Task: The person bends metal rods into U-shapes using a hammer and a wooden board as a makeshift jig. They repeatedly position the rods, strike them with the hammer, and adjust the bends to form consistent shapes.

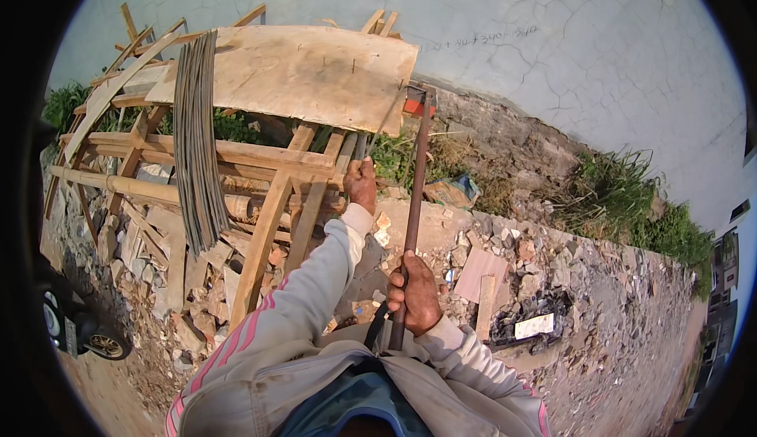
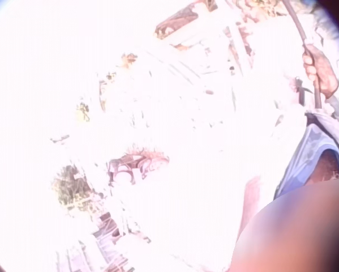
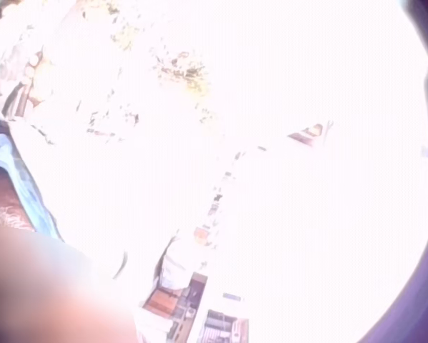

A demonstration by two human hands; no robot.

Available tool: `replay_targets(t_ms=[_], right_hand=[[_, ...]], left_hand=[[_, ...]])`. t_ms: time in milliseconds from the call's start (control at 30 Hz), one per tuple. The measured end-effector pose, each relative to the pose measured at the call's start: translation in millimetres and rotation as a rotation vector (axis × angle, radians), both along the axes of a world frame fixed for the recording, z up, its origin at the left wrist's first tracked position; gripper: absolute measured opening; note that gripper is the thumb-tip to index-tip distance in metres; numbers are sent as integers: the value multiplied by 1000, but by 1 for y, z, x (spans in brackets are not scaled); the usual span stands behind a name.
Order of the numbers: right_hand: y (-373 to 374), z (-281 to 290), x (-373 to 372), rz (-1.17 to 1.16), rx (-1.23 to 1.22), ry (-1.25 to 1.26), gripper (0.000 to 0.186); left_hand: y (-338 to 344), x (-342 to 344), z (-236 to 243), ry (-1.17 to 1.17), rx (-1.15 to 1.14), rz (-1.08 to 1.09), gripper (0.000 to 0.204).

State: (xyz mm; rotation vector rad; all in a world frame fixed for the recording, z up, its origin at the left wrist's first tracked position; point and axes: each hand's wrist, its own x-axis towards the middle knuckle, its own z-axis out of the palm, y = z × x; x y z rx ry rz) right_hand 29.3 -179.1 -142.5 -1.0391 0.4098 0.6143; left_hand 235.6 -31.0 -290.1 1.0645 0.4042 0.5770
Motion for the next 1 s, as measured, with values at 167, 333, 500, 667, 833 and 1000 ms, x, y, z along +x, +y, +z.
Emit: replay_targets(t_ms=[167, 333, 500, 667, 833, 1000], right_hand=[[69, -17, -2, -56, 56, 17, 30], [116, -17, 12, -106, 209, -19, 28], [70, -7, 10, -15, 125, 47, 24], [-2, 10, 13, 46, 213, -1, 16], [-64, 25, 20, 140, 159, -98, 17], [-131, 0, 46, 144, -52, -417, 22]], left_hand=[[3, 8, -21, -10, 20, -15, 31], [19, 28, -40, -164, -3, -128, 32], [17, 18, -19, -102, 102, -68, 29], [20, 2, 12, 140, -110, -335, 37], [-3, 1, 28, 31, -142, -281, 34], [-17, 10, 40, -108, -26, -226, 34]])
